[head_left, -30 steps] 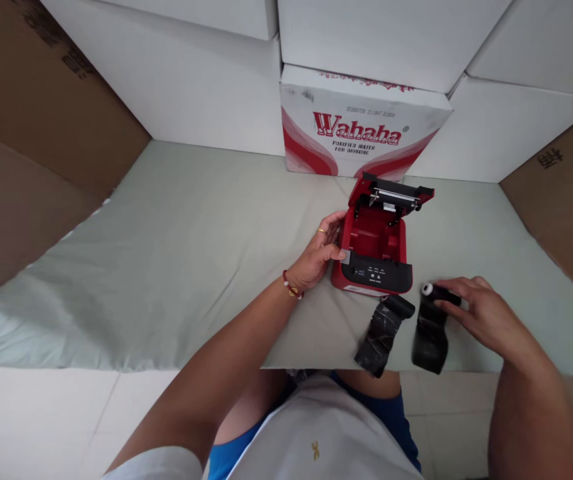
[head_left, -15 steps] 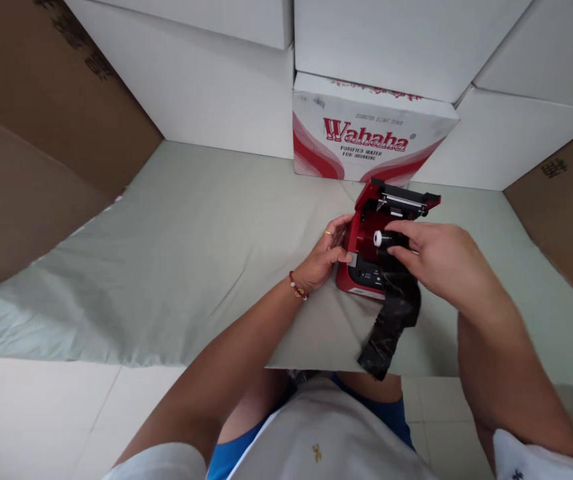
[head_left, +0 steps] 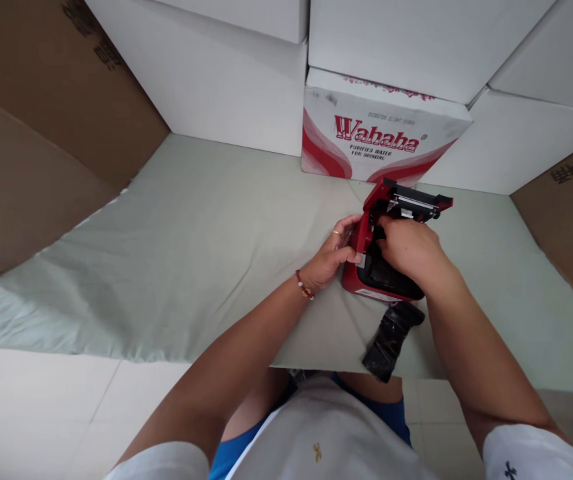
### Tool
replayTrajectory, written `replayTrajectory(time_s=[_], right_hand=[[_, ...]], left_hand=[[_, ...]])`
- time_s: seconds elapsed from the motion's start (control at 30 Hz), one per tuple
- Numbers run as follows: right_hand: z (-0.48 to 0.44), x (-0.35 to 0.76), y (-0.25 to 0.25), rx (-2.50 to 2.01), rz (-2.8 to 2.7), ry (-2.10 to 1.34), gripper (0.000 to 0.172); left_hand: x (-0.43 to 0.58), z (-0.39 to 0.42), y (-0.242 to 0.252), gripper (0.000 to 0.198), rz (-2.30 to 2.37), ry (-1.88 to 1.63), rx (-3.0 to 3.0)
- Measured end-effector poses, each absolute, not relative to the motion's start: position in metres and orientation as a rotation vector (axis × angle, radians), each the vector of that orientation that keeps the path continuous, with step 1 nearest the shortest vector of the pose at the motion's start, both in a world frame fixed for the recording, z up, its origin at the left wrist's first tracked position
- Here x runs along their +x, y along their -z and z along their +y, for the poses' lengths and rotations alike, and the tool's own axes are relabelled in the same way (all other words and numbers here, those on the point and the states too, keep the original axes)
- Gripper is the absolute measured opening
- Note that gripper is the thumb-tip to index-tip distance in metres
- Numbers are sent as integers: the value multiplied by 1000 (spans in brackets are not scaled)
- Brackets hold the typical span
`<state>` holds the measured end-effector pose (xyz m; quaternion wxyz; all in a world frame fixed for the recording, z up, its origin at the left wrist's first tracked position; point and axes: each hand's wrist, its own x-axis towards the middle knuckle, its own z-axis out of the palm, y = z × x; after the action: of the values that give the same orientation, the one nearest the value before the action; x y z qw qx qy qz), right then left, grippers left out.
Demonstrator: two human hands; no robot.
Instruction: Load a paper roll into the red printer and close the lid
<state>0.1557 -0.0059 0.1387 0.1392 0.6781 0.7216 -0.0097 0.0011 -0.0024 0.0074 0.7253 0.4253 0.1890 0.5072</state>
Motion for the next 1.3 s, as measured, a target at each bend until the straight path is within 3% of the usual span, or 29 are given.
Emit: replayTrajectory(time_s=[0.27, 0.47, 0.6, 0.73, 0.8, 0.9, 1.0, 1.1, 1.2, 1.3], right_hand=[[-4, 161, -133, 1958, 2261, 77, 41], [-67, 192, -151, 1773, 2904, 574, 29], [-117, 208, -135, 1784, 3181, 448, 24], [-136, 208, -107, 1818, 3257, 310, 46], [-137, 207, -98, 1857, 3255, 311, 51], [-135, 210, -95, 1881, 3274, 351, 47], [-129, 220, -98, 1885, 3299, 504, 32], [-107, 232, -99, 2206, 3206, 708, 27], [-66, 241, -94, 2791, 2992, 688, 48], [-21, 244, -92, 2978, 2879, 764, 61]], left_hand=[[0, -2, -6, 80, 414, -1110, 945], [-1, -4, -10, 78, 426, -1111, 981], [0, -16, -11, 71, 505, -1153, 1094], [-2, -42, -19, 51, 859, -1568, 1487], [-3, -55, -25, 52, 892, -1756, 1832], [0, -70, -31, 50, 728, -1851, 2281], [7, -76, -30, 50, 738, -1774, 2439], [10, -76, -25, 47, 753, -1736, 2489], [9, -74, -24, 43, 755, -1733, 2509], [7, -74, -26, 37, 745, -1725, 2527]])
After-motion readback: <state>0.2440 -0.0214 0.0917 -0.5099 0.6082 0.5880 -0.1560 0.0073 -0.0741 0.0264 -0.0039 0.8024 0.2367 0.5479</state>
